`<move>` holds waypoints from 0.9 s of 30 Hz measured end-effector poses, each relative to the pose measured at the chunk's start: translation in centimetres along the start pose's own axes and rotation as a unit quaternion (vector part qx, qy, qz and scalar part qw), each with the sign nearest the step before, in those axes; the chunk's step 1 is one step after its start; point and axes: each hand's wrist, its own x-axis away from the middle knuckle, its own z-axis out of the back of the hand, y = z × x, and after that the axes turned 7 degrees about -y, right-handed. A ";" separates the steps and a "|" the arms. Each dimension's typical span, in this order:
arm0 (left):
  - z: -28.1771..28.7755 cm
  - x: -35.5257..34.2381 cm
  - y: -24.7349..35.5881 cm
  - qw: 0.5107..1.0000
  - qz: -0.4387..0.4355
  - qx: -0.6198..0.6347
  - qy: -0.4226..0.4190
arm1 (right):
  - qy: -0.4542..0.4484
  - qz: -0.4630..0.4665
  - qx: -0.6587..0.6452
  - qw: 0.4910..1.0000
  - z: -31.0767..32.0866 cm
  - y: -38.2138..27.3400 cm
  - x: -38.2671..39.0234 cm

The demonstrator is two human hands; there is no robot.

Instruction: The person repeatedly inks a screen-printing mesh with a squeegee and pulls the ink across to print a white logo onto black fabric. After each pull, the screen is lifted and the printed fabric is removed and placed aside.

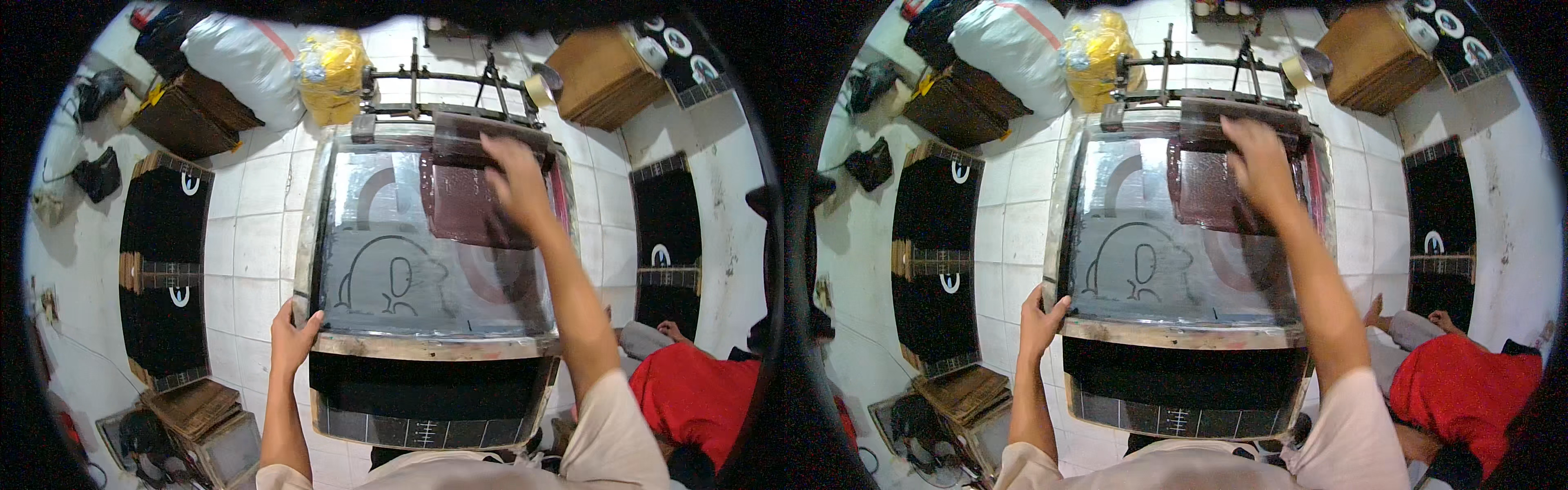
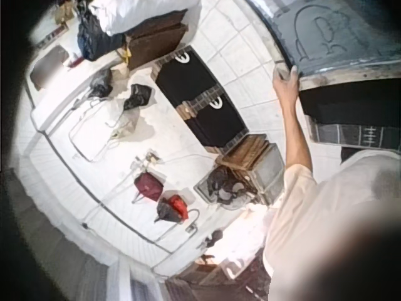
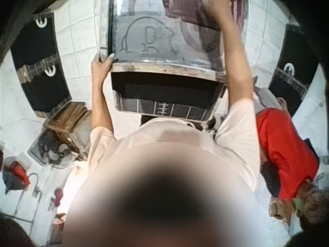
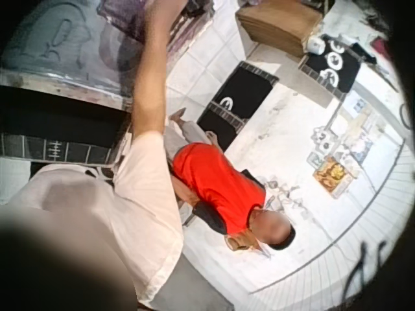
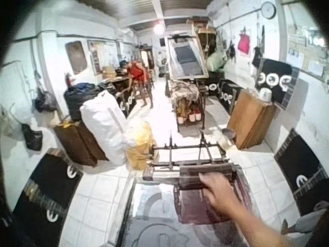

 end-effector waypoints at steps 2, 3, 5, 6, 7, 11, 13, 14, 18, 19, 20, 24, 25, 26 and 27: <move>0.5 0.2 0.5 0.999 -0.044 0.007 0.014 | -0.095 -0.053 -0.042 0.993 3.0 -8.4 8.7; 1.1 0.5 0.8 0.995 -0.083 -0.021 0.042 | -0.165 -0.099 -0.023 0.981 4.2 -12.4 12.5; 2.8 1.4 2.4 0.995 -0.090 0.005 0.045 | -0.143 -0.095 0.008 0.985 6.6 -18.7 18.2; 4.2 2.3 3.1 0.994 -0.085 0.067 0.020 | -0.119 -0.101 0.065 0.986 7.0 -19.7 18.9; 5.9 2.7 4.3 0.992 -0.085 0.084 0.030 | -0.067 -0.088 0.113 0.987 7.9 -20.9 19.2; 9.6 3.5 8.1 0.919 -0.280 0.274 0.044 | 0.154 -0.022 0.230 0.961 13.3 -20.0 12.7; 9.6 2.0 6.5 0.875 -0.306 0.372 -0.042 | 0.181 -0.012 0.204 0.962 17.5 -18.5 7.7; 9.5 0.5 4.2 0.860 -0.336 0.376 -0.075 | 0.195 -0.029 0.173 0.965 18.8 -18.0 5.7; 4.1 -2.1 -15.4 0.988 -0.155 0.022 -0.009 | 0.156 -0.084 0.049 0.983 23.9 -14.6 -1.2; 2.2 -0.4 -22.3 0.997 -0.060 -0.014 -0.035 | 0.135 -0.070 0.080 0.985 25.0 -13.6 -2.3; -0.1 2.0 -29.1 0.986 0.078 -0.085 -0.117 | 0.128 -0.060 0.118 0.983 26.1 -12.6 -3.1; -14.0 16.9 -49.4 0.929 0.092 -0.103 -0.343 | 0.086 -0.070 0.116 0.987 29.5 -8.6 -5.4; -17.2 20.8 -51.8 0.915 0.252 0.141 -0.281 | 0.063 -0.028 0.146 0.987 30.2 -7.7 -5.7; -19.4 22.7 -53.3 0.917 0.241 0.200 -0.246 | 0.050 0.021 0.180 0.982 31.2 -7.0 -6.1; -20.7 24.5 -53.9 0.915 0.208 0.301 -0.168 | 0.052 -0.004 0.166 0.985 31.9 -6.2 -6.5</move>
